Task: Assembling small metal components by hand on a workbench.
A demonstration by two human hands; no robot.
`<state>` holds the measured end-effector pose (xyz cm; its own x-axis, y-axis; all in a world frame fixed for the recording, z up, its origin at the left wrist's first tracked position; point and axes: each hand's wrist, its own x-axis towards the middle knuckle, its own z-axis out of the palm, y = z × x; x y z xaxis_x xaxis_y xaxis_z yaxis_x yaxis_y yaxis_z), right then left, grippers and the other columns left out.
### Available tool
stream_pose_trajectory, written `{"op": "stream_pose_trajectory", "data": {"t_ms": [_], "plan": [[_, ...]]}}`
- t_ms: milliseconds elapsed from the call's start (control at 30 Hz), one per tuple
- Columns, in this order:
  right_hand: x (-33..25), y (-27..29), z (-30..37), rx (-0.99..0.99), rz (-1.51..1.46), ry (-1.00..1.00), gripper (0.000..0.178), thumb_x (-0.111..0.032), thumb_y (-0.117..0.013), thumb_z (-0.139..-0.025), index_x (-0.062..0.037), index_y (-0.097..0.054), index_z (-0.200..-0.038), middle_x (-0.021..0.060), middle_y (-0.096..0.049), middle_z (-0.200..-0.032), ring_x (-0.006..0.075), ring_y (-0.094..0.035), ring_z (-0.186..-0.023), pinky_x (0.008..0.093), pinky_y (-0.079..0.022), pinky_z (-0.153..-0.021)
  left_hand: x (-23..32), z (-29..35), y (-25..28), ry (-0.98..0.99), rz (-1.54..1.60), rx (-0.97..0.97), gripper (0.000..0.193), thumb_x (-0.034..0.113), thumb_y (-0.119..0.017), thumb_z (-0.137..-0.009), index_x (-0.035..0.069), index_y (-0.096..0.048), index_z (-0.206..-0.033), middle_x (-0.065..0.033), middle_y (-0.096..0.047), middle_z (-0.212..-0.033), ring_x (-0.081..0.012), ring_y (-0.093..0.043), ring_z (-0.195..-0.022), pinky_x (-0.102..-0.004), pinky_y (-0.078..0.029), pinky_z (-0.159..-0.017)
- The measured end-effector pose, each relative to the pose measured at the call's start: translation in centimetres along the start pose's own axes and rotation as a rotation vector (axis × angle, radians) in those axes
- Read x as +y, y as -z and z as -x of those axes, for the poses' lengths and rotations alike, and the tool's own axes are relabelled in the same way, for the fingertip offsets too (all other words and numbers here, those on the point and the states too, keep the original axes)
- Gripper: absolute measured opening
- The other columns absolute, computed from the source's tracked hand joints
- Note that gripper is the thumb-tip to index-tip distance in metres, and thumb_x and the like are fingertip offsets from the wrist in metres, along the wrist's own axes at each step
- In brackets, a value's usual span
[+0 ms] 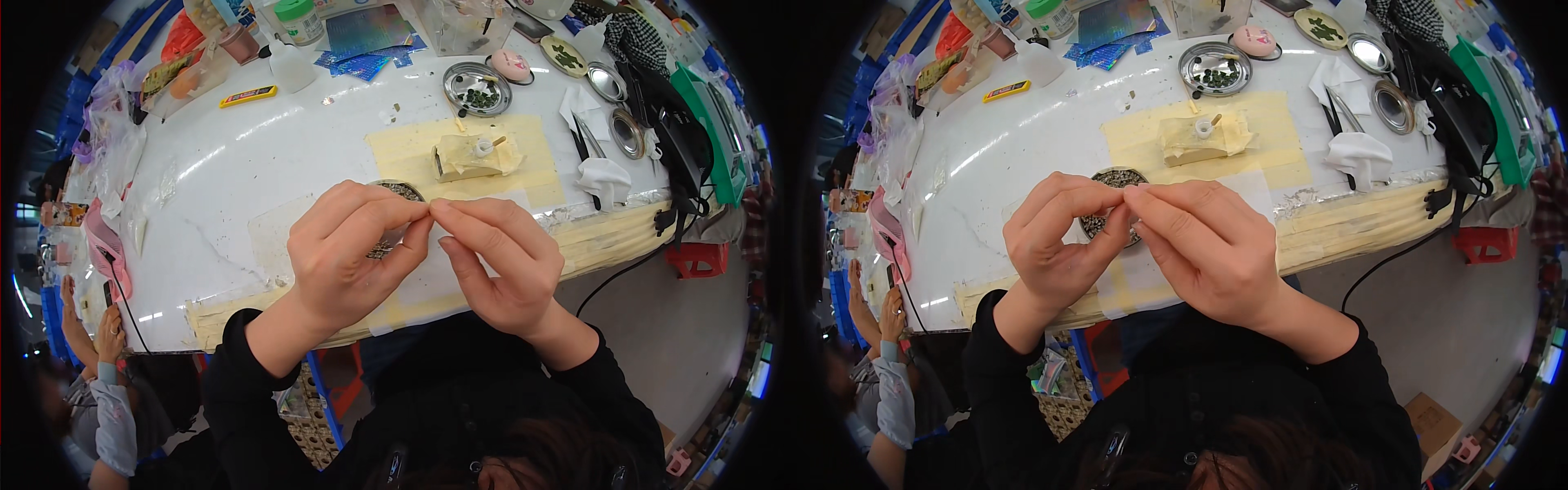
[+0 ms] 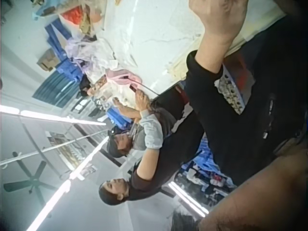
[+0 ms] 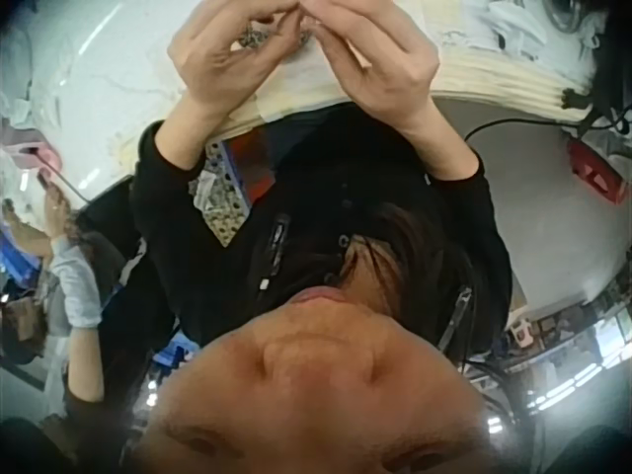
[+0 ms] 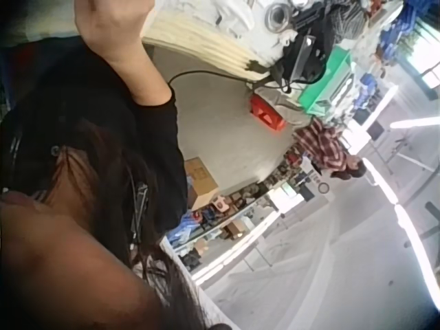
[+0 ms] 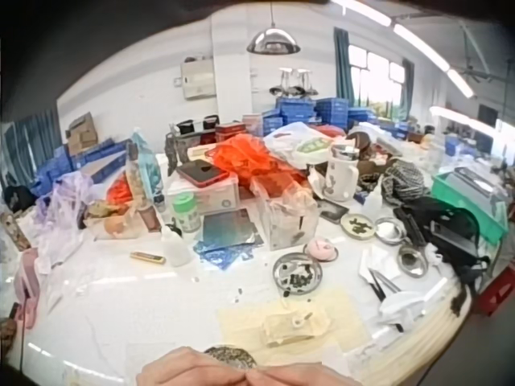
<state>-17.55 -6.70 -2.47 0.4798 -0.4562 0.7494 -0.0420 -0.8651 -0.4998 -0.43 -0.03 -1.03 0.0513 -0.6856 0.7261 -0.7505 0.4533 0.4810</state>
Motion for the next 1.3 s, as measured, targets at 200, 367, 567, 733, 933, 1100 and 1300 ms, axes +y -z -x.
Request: {"op": "stream_pose_trajectory", "data": {"t_ms": [200,367,567,733,933,1100,1300], "plan": [[0.4,0.0,-0.1,0.000,0.162,0.100,0.032,0.002,-0.075,-0.076,0.0010,-0.071,-0.107,0.0133,-0.069,-0.097,0.0260,-0.068,-0.079,0.0329,-0.056,-0.067,0.3,0.0,0.1,0.045,0.003,-0.009,0.020,-0.004,-0.079,-0.068,0.004,-0.069,-0.083,-0.0064,-0.068,-0.075,-0.0193,-0.062,-0.064,-0.0283,-0.048,-0.055],[0.1,0.1,0.3,-0.049,-0.307,-0.288,0.026,0.002,-0.072,-0.083,0.0016,-0.070,-0.109,0.0142,-0.069,-0.099,0.0223,-0.069,-0.084,0.0300,-0.057,-0.072,0.2,-0.1,0.3,0.003,0.002,-0.021,0.019,-0.005,-0.079,-0.069,0.002,-0.070,-0.084,-0.0080,-0.068,-0.077,-0.0182,-0.064,-0.066,-0.0270,-0.050,-0.058],[-0.2,0.3,0.2,-0.035,-0.550,-0.441,0.024,0.002,-0.070,-0.086,0.0018,-0.070,-0.109,0.0139,-0.070,-0.098,0.0200,-0.070,-0.086,0.0287,-0.057,-0.074,0.0,0.0,0.0,-0.001,0.002,0.011,0.020,-0.004,-0.079,-0.067,0.004,-0.069,-0.082,-0.0062,-0.067,-0.075,-0.0193,-0.062,-0.063,-0.0284,-0.048,-0.055],[-0.2,0.1,0.1,-0.030,-0.148,-0.171,0.028,0.003,-0.073,-0.080,-0.0002,-0.071,-0.108,0.0134,-0.070,-0.097,0.0245,-0.070,-0.083,0.0299,-0.056,-0.071,0.2,0.0,0.0,0.022,0.008,0.012,0.020,-0.004,-0.079,-0.067,0.004,-0.069,-0.082,-0.0063,-0.067,-0.075,-0.0193,-0.062,-0.064,-0.0284,-0.048,-0.055],[0.0,0.5,-0.1,0.020,-0.125,-0.182,0.028,0.004,-0.074,-0.079,-0.0010,-0.072,-0.107,0.0123,-0.070,-0.094,0.0247,-0.068,-0.079,0.0303,-0.055,-0.067,0.0,0.0,0.1,-0.011,0.000,0.016,0.021,-0.005,-0.079,-0.066,0.004,-0.070,-0.083,-0.0063,-0.068,-0.076,-0.0194,-0.063,-0.065,-0.0283,-0.048,-0.055],[2.6,2.5,-1.4,0.151,0.083,-0.120,0.024,0.003,-0.074,-0.079,-0.0023,-0.072,-0.102,0.0102,-0.067,-0.090,0.0243,-0.064,-0.079,0.0301,-0.050,-0.068,0.2,-0.2,0.3,-0.039,0.015,0.013,0.023,-0.007,-0.080,-0.067,0.004,-0.071,-0.085,-0.0066,-0.068,-0.079,-0.0196,-0.064,-0.068,-0.0278,-0.050,-0.058],[4.9,3.2,-2.9,0.068,0.321,-0.144,0.013,-0.006,-0.073,-0.082,-0.0036,-0.071,-0.094,0.0071,-0.064,-0.086,0.0258,-0.057,-0.081,0.0347,-0.046,-0.071,-0.3,-0.1,0.3,0.047,0.141,-0.001,0.022,-0.007,-0.079,-0.069,0.003,-0.073,-0.088,-0.0073,-0.070,-0.082,-0.0181,-0.066,-0.072,-0.0268,-0.052,-0.063]]}}
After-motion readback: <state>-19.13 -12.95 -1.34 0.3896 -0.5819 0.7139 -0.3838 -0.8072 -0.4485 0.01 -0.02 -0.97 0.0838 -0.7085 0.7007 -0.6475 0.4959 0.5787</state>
